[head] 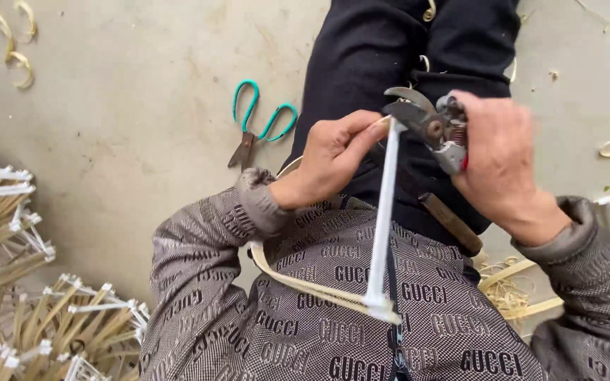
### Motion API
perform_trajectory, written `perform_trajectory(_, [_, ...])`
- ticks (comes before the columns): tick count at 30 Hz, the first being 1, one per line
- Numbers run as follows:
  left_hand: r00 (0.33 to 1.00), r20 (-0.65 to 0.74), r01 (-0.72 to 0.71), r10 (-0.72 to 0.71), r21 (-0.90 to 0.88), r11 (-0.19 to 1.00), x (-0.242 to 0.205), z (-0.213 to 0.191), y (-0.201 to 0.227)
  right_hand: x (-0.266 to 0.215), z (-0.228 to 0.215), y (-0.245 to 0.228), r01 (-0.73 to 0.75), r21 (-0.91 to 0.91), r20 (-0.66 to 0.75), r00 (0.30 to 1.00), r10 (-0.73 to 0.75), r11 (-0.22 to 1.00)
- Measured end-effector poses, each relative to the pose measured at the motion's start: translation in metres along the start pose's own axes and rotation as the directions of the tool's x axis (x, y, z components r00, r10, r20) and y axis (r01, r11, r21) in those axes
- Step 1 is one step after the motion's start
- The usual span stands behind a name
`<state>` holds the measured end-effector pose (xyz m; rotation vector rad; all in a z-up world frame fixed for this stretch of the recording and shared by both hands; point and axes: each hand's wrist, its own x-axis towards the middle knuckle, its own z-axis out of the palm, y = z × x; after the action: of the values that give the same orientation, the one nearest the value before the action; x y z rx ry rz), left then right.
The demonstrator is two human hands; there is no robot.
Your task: The recorder uses shears and pliers to cut and assemble bamboo strips and white plastic connectors into curved frames on a workshop floor.
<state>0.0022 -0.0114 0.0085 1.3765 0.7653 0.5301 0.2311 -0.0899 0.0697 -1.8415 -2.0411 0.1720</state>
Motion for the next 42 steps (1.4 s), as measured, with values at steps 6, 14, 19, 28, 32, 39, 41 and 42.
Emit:
perform_trajectory(6, [0.999,-0.034,0.015,-0.013,0.051,0.999,0.003,-0.003,0.012,-0.040,0.024,0.025,-0.187,0.314,-0.047,0.976,0.212,0.931])
perform_trajectory(14, [0.996,0.027,0.082,-0.081,-0.033,0.996,-0.006,-0.004,0.021,-0.022,-0.010,-0.002,-0.355,0.396,0.211,0.933,0.292,0.847])
perform_trajectory(19, [0.982,0.177,0.088,-0.068,-0.110,0.990,-0.001,-0.004,0.010,-0.037,0.006,0.002,-0.224,0.349,0.236,0.961,0.146,0.910])
perform_trajectory(28, [0.933,0.353,0.151,-0.074,-0.196,0.969,-0.007,-0.006,-0.006,-0.034,0.014,0.000,-0.122,0.426,0.222,0.975,0.028,0.896])
perform_trajectory(32, [0.926,0.371,0.144,-0.076,-0.159,0.977,-0.011,-0.004,-0.010,-0.030,0.022,0.011,-0.058,0.456,0.199,0.979,-0.038,0.888])
perform_trajectory(39, [0.945,0.318,0.113,-0.076,-0.099,0.989,-0.006,-0.001,-0.010,-0.039,0.052,0.041,0.024,0.414,0.155,0.983,-0.096,0.910])
perform_trajectory(41, [0.949,0.310,0.101,-0.060,-0.118,0.988,-0.004,-0.004,-0.006,-0.034,0.054,0.041,0.038,0.407,0.145,0.984,-0.106,0.913])
perform_trajectory(42, [0.951,0.305,0.090,-0.044,-0.137,0.986,-0.003,-0.004,-0.004,-0.033,0.054,0.042,0.049,0.399,0.136,0.984,-0.111,0.916])
